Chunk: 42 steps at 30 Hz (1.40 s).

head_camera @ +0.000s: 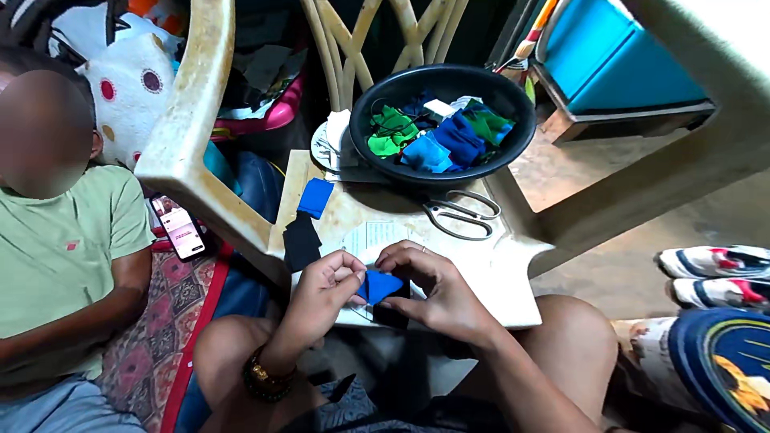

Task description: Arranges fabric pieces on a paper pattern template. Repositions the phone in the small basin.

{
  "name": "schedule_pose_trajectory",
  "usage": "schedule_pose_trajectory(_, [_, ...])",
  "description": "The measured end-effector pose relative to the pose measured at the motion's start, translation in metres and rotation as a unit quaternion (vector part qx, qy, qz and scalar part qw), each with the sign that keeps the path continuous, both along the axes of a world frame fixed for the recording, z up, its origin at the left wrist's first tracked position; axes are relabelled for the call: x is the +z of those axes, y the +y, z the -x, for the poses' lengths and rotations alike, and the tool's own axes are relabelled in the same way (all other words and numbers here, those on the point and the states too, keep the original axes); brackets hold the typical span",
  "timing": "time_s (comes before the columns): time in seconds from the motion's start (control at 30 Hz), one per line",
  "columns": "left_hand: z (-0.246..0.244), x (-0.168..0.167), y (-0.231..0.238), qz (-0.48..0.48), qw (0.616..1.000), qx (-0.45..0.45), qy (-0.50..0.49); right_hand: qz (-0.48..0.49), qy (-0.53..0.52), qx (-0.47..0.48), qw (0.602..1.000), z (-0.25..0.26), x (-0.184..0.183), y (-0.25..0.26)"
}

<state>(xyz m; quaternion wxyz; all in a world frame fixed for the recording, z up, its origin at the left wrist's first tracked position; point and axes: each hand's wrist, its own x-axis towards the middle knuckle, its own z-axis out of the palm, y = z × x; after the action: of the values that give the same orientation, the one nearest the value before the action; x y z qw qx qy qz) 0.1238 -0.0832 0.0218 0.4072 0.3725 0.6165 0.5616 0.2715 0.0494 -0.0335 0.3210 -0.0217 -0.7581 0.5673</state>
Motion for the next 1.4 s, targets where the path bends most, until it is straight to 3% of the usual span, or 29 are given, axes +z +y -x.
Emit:
schedule_pose_trajectory(0.23, [-0.016, -0.012, -0.008, -0.051, 0.996, 0.068, -0.004, -0.03, -0.002, -0.001, 1.0, -0.008, -0.003, 0.002])
schedule_pose_trajectory(0.33, [-0.024, -0.023, -0.016, -0.103, 0.992, 0.074, 0.028, 0.077, -0.042, 0.017, 0.996, -0.011, -0.001, 0.003])
schedule_pose_trajectory(0.47, [-0.032, -0.028, -0.022, -0.144, 0.983, 0.071, 0.093, 0.291, -0.095, 0.072, 0.949, -0.011, 0.005, 0.003])
schedule_pose_trajectory(0.57, [-0.037, -0.024, -0.023, -0.121, 0.978, 0.085, 0.144, 0.325, -0.114, 0.087, 0.935, -0.01, 0.004, 0.006])
schedule_pose_trajectory(0.7, [-0.043, -0.021, -0.02, -0.07, 0.982, 0.112, 0.132, 0.293, -0.099, 0.119, 0.944, -0.012, 0.001, 0.01])
schedule_pose_trajectory(0.77, [-0.047, -0.021, -0.017, -0.065, 0.98, 0.118, 0.148, 0.22, -0.094, 0.143, 0.96, -0.012, -0.001, 0.007])
schedule_pose_trajectory(0.93, [-0.055, -0.014, -0.014, -0.081, 0.936, 0.118, 0.321, 0.007, -0.052, 0.066, 0.996, -0.01, -0.005, -0.007])
schedule_pose_trajectory(1.0, [-0.055, -0.01, -0.014, -0.081, 0.946, 0.125, 0.289, -0.034, -0.02, 0.039, 0.998, -0.008, -0.01, -0.008])
schedule_pose_trajectory(1.1, [-0.052, -0.007, -0.014, -0.089, 0.976, 0.146, 0.139, -0.078, 0.032, 0.03, 0.996, -0.004, -0.014, -0.008])
schedule_pose_trajectory(1.2, [-0.048, -0.008, -0.016, -0.094, 0.982, 0.158, 0.045, -0.074, 0.055, 0.02, 0.996, -0.004, -0.014, -0.006])
schedule_pose_trajectory(1.4, [-0.043, -0.017, -0.021, -0.102, 0.983, 0.145, 0.046, 0.075, 0.022, 0.051, 0.996, -0.009, -0.012, 0.004])
